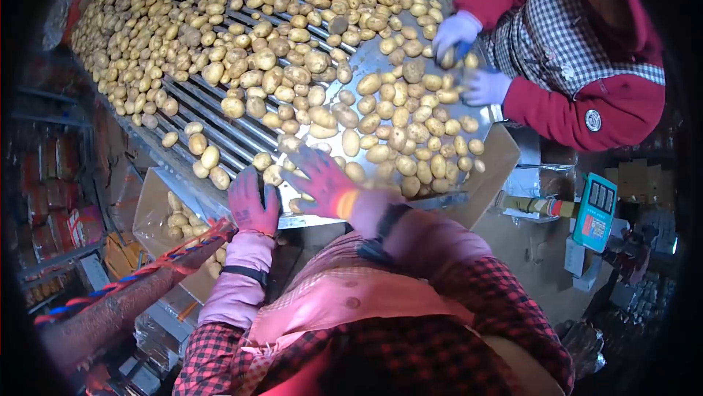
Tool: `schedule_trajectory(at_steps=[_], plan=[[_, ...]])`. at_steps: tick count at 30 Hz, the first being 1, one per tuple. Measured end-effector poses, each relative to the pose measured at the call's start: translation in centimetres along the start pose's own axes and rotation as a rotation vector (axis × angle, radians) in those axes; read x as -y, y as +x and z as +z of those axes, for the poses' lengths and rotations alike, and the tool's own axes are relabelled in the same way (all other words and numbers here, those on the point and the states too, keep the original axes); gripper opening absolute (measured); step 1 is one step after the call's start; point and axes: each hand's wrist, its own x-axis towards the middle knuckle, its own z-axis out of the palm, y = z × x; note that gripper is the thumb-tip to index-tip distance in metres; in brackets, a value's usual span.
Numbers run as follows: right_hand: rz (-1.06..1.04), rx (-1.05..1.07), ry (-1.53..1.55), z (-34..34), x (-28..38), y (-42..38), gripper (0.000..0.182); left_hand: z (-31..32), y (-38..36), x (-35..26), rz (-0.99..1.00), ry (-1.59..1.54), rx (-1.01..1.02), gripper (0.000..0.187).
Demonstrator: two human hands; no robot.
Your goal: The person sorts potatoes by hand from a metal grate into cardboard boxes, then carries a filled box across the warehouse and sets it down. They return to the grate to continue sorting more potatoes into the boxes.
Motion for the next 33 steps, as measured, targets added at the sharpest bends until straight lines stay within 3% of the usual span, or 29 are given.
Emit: schedule_trajectory(at_steps=[2,3,5,7,8,10,13,14,16,18,20,22,24,25,26,28,33], plan=[[-0.148,0.034,0.084,-2.0,-0.5,-4.5,0.064,0.2,-0.2,0.3,0.042,-0.026,-0.018,0.051],[0.184,0.227,0.302,1.6,-3.3,-6.3,0.056,0.0,-0.3,0.2,0.055,-0.053,-0.043,0.050],[0.032,-0.009,-0.090,-3.1,-3.9,-9.7,0.046,-1.1,-0.8,-0.5,0.052,-0.112,-0.019,0.049],[0.399,-0.264,-0.026,-6.9,-5.9,-10.3,0.053,-1.8,-2.3,-1.1,0.095,-0.197,0.009,0.049],[0.569,-0.502,-0.019,-7.2,-6.9,-10.6,0.056,-1.9,-3.2,-1.2,0.129,-0.273,0.018,0.047],[0.748,-0.491,-0.088,-3.4,-10.3,-9.5,0.058,-2.6,-4.7,-1.8,0.101,-0.313,0.120,0.045],[0.463,-0.517,0.228,-5.3,-9.1,-2.8,0.054,-3.4,-5.7,-2.8,0.086,-0.339,0.110,0.043],[0.288,-0.551,0.166,-6.1,-7.9,-0.5,0.049,-3.5,-6.2,-2.9,0.066,-0.351,0.107,0.043],[0.244,-0.266,0.265,-5.6,-6.4,3.1,0.052,-3.5,-6.2,-3.0,0.037,-0.374,0.089,0.043],[0.439,0.411,0.004,-5.4,-3.4,6.4,0.063,-4.0,-6.6,-3.4,-0.003,-0.386,0.083,0.042],[0.412,0.523,-0.083,-3.4,-2.8,7.6,0.072,-4.3,-7.4,-3.5,-0.048,-0.415,0.080,0.042],[0.360,0.440,0.110,-3.0,-4.5,7.4,0.072,-5.2,-8.3,-3.6,-0.055,-0.440,0.037,0.041],[0.395,0.312,1.057,-3.7,-5.2,6.0,0.066,-5.8,-9.3,-3.3,-0.063,-0.452,-0.018,0.041],[0.519,0.451,1.363,-4.3,-5.6,5.2,0.065,-6.0,-9.5,-3.2,-0.072,-0.435,-0.010,0.041],[0.409,0.366,1.539,-7.1,-3.3,4.3,0.070,-6.1,-9.6,-3.2,-0.062,-0.431,-0.034,0.041],[0.255,0.329,1.710,-8.0,-2.0,3.1,0.074,-6.3,-9.2,-3.4,-0.044,-0.416,-0.070,0.042],[0.275,0.289,1.886,-10.6,0.7,1.2,0.074,-8.2,-4.7,-5.4,0.042,-0.515,-0.133,0.050]])
